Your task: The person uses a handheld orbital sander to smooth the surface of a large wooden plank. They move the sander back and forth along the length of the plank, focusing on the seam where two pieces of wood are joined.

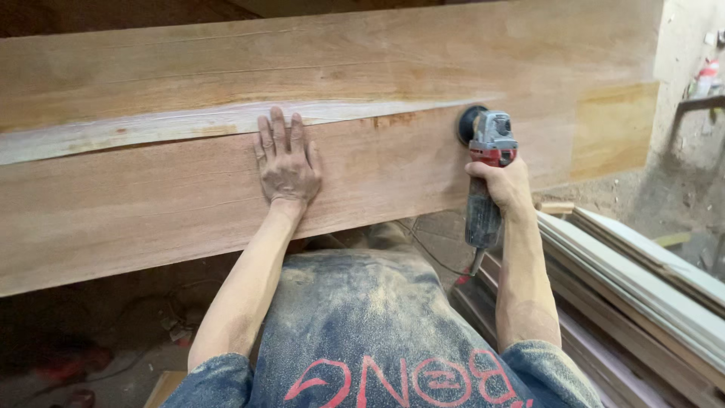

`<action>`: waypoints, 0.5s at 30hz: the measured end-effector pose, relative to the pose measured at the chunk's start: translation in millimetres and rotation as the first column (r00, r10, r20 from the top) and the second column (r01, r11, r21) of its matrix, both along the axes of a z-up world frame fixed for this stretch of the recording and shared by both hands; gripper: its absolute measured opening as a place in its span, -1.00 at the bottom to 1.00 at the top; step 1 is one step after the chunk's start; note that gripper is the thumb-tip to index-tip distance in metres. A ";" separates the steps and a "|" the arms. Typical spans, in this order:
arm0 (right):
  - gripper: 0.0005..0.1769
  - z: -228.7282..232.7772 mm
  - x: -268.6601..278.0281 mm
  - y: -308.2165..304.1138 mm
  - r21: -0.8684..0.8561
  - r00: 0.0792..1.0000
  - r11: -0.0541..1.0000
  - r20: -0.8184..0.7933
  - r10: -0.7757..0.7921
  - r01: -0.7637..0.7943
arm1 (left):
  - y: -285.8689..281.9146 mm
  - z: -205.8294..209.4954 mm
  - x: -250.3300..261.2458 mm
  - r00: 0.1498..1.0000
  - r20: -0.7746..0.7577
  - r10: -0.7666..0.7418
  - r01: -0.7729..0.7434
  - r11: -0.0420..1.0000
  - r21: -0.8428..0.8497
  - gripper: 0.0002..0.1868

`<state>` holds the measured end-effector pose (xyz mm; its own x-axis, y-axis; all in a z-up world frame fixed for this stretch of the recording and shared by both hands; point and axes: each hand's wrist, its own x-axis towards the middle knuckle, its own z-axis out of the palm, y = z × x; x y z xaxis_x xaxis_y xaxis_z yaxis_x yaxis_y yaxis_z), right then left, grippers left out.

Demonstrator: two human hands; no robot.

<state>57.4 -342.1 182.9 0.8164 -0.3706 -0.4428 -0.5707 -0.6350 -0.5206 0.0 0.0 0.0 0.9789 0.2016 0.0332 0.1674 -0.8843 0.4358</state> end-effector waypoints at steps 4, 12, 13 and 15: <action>-0.38 -1.4 16.3 47.6 0.101 0.983 0.980 0.092 0.161 -0.170 | -2.1 -4.5 -1.5 0.995 0.103 -0.002 0.003 1.000 -0.009 -0.30; -0.09 -21.9 13.1 205.1 -0.054 0.828 0.827 -0.034 0.559 -0.560 | -2.1 -2.6 -1.8 0.975 0.178 0.134 -0.124 0.990 -0.065 -0.28; -0.08 -19.1 15.9 210.8 -0.059 0.822 0.820 -0.049 0.568 -0.570 | -0.1 -1.8 -2.0 0.974 0.175 0.142 -0.132 0.989 -0.069 -0.28; -0.07 -18.4 22.9 212.0 -0.075 0.814 0.810 -0.078 0.576 -0.581 | -1.5 0.3 0.6 0.973 0.174 0.151 -0.139 0.987 -0.082 -0.28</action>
